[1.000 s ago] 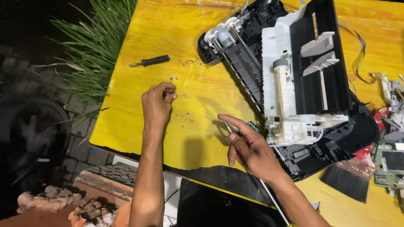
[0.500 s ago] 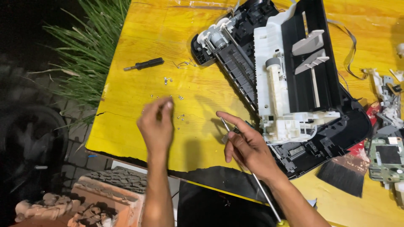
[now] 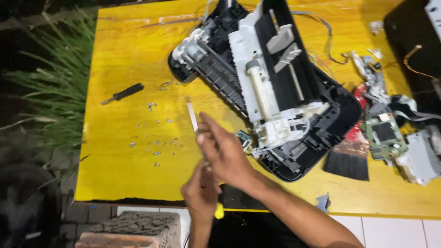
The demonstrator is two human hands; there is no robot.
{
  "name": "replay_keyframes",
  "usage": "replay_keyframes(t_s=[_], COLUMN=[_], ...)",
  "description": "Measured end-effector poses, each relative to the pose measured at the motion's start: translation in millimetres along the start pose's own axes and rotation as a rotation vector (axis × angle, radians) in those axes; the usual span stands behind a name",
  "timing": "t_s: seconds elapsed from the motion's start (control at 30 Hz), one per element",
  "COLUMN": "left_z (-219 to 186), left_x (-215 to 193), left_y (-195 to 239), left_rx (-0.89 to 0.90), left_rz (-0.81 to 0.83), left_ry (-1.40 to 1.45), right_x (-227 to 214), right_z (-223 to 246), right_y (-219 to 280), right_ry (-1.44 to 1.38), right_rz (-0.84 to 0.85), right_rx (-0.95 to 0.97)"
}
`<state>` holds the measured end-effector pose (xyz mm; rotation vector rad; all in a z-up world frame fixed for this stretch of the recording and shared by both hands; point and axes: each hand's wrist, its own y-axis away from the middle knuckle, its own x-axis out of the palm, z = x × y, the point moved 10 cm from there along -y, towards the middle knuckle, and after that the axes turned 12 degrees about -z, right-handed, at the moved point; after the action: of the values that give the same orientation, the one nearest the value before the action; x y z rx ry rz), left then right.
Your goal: The person uses a screwdriver to remove screws from a white plastic component attached to a disassembled printer chassis. They then detach the component and proceed to unscrew and remove a small circuit board from the assembly.
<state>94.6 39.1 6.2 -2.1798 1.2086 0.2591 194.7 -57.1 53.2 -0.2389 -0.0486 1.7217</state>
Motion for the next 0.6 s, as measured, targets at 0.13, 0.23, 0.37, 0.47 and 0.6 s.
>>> replay_keyframes(t_s=[0.13,0.23,0.37,0.47,0.6], left_z=[41,24,25,28,24], left_x=[8,12,18,22,26], left_y=[-8,-14,-15,-18,-22], left_rx=[0.021,0.13,0.166,0.157,0.155], left_rz=[-0.085,-0.118,-0.124,-0.055,0.055], left_ry=[-0.337,-0.366,-0.523,-0.563,-0.589], right_x=[-39,-89,-162,-181,-170], right_z=[53,70,36,14,3], right_y=[44,64,86,94,77], right_ry=[0.23,0.178,0.36,0.495,0.696], right_rz=[0.11,-0.042,-0.505,-0.678,-0.639], right_rx=[-0.218,-0.278,-0.271,-0.383,-0.432])
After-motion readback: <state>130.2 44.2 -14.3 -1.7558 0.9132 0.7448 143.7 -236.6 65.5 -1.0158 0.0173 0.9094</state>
